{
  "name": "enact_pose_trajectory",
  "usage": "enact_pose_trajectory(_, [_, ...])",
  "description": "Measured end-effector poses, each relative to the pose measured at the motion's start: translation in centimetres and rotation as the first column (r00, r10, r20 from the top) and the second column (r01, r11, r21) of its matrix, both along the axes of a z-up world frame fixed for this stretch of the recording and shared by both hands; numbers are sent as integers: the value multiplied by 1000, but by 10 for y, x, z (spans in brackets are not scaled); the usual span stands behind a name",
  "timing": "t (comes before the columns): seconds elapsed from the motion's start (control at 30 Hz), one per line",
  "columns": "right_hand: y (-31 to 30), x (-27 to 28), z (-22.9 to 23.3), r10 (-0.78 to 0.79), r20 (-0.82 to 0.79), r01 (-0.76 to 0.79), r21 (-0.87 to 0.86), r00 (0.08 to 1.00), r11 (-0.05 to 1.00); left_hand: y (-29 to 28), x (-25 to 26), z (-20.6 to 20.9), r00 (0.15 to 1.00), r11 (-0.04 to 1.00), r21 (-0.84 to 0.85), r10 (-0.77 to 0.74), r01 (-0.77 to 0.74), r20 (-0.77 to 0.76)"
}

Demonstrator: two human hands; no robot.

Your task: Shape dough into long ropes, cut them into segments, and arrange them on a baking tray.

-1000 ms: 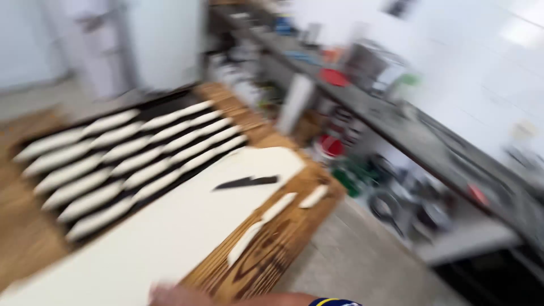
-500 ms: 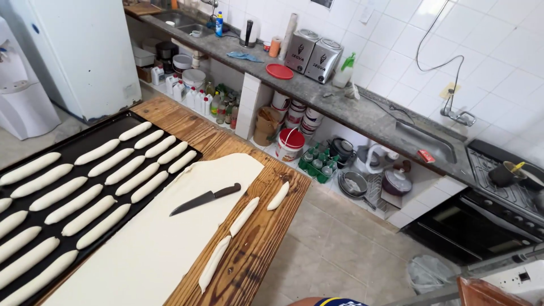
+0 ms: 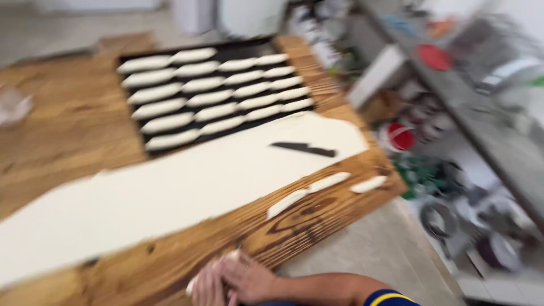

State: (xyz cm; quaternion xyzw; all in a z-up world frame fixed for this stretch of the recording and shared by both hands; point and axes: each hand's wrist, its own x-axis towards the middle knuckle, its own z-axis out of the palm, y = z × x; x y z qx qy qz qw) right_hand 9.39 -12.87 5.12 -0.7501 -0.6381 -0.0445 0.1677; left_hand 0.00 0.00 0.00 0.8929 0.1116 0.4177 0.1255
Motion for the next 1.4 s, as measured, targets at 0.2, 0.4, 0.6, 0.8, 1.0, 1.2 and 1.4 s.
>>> enact_pose_trajectory(0.2, [89,71,-29,-284,91,256,238,955,937,81,79,14,889,991,105,123,-85,-440])
enact_pose_trajectory(0.4, [56,51,-7,-145,-105,141,-45,984,989,36,41,45,842,980,-79,115,-183,-528])
enact_pose_trajectory(0.6, [10,48,-1,-98,-163,103,28,982,994,16,-28,6,767,967,121,252,-224,-591])
enact_pose_trajectory(0.8, [13,87,-15,86,-381,-98,-13,921,995,54,-19,0,685,852,-522,-397,29,-610])
enact_pose_trajectory(1.0, [-4,195,35,74,-844,-260,-79,531,962,55,106,80,483,438,-886,-750,-151,-453])
enact_pose_trajectory(1.2, [-7,405,13,215,-628,-165,137,748,977,95,328,58,487,605,-780,-737,163,-470])
enact_pose_trajectory(1.4, [50,690,12,23,-441,57,167,897,984,156,635,114,496,775,-579,-617,253,-611])
